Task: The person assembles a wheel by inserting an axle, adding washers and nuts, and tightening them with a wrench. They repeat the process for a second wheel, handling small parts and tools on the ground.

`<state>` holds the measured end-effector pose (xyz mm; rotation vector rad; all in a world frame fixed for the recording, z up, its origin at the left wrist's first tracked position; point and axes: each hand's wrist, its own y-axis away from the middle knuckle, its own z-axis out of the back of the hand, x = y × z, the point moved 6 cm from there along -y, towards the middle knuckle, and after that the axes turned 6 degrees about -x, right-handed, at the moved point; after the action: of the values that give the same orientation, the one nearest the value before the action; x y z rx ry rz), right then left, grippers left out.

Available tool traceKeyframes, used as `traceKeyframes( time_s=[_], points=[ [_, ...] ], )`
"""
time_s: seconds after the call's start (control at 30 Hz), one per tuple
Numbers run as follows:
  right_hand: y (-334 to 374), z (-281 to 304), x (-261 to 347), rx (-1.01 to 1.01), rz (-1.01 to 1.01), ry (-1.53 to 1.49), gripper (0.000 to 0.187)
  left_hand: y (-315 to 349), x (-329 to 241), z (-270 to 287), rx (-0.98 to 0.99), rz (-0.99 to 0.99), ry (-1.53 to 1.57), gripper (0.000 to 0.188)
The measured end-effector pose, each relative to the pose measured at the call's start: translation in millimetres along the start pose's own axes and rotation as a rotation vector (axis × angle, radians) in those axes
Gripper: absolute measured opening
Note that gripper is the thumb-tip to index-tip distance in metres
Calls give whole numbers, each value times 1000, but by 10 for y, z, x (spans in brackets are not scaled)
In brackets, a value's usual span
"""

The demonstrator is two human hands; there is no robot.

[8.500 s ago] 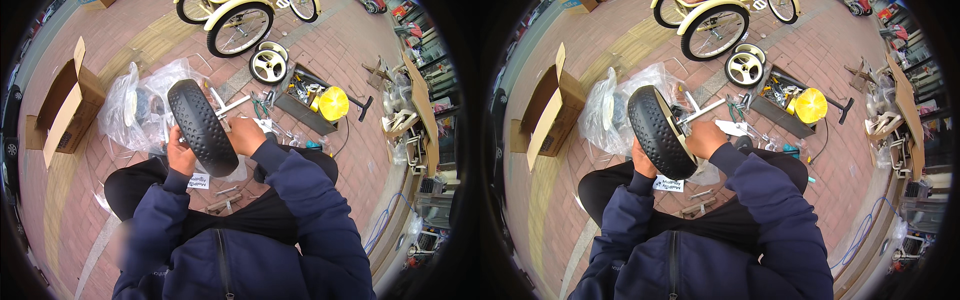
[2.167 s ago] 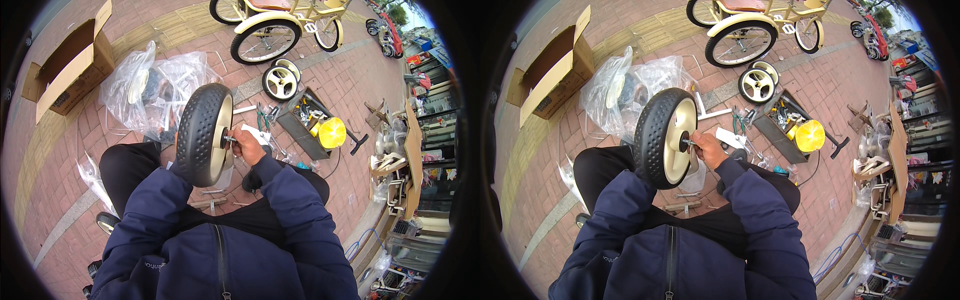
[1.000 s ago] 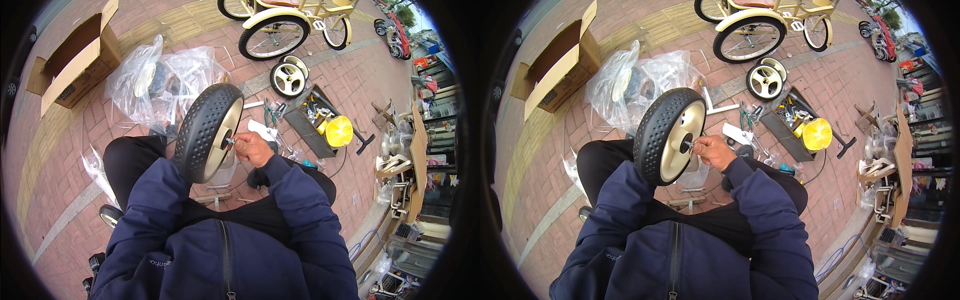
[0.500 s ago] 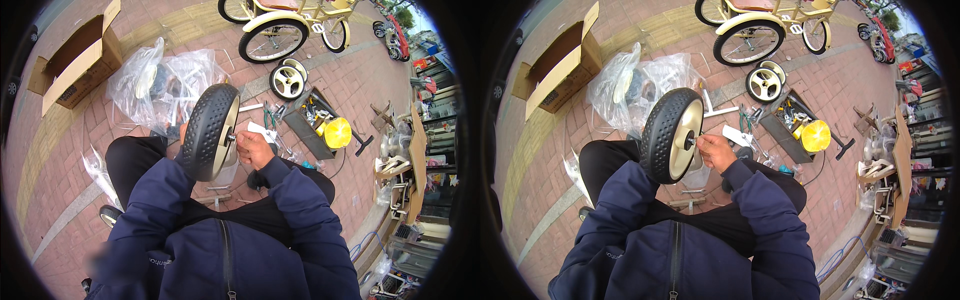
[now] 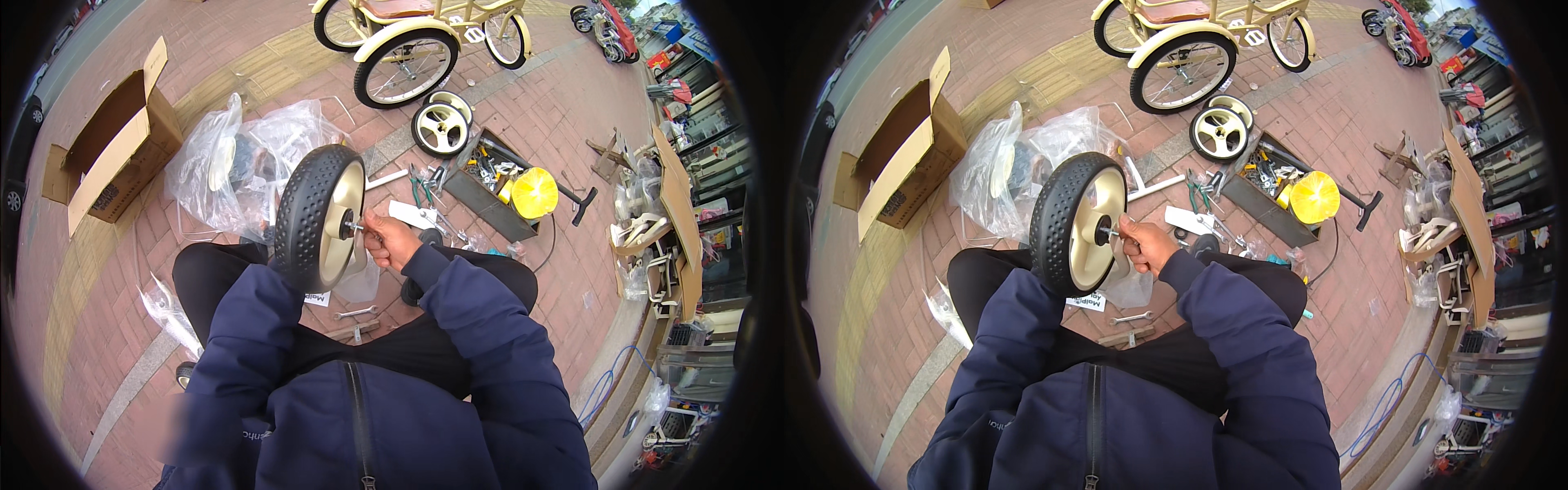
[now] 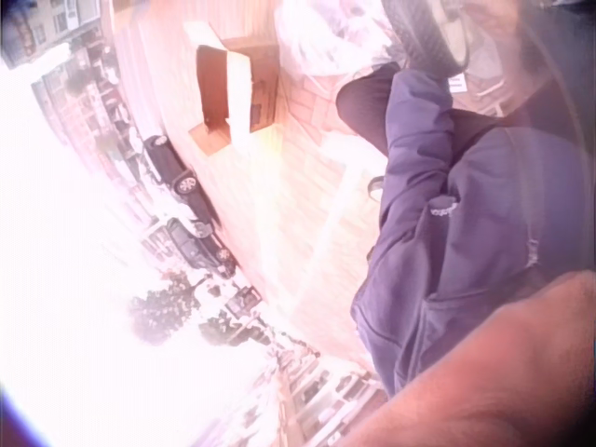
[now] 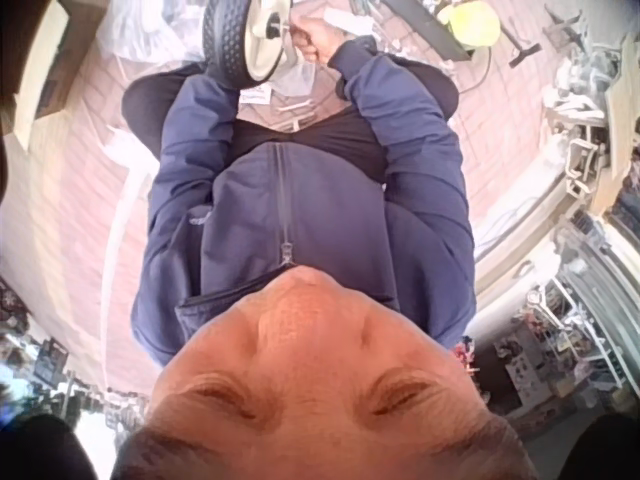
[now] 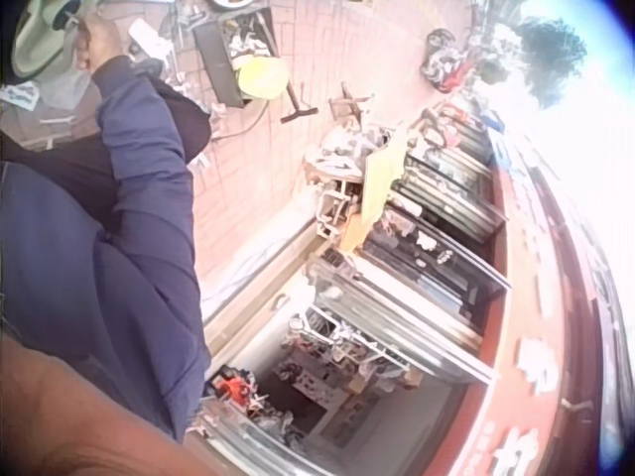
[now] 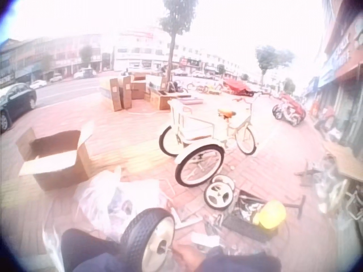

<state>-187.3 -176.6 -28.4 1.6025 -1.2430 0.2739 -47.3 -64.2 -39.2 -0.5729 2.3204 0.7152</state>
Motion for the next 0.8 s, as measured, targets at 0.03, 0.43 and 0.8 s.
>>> traceKeyframes(
  time_s=[0.03, 0.43, 0.8],
  points=[
    [5, -33, 13, 2, 35, 41, 50, 2, -13, 6, 1, 2, -2, 30],
    [-20, 27, 272, -105, 123, -104, 47, -15, 47, -21, -13, 40, 20, 31],
    [236, 321, 606, -129, 257, -200, 30, -257, 16, -87, -15, 40, 45, 32]
  ],
)
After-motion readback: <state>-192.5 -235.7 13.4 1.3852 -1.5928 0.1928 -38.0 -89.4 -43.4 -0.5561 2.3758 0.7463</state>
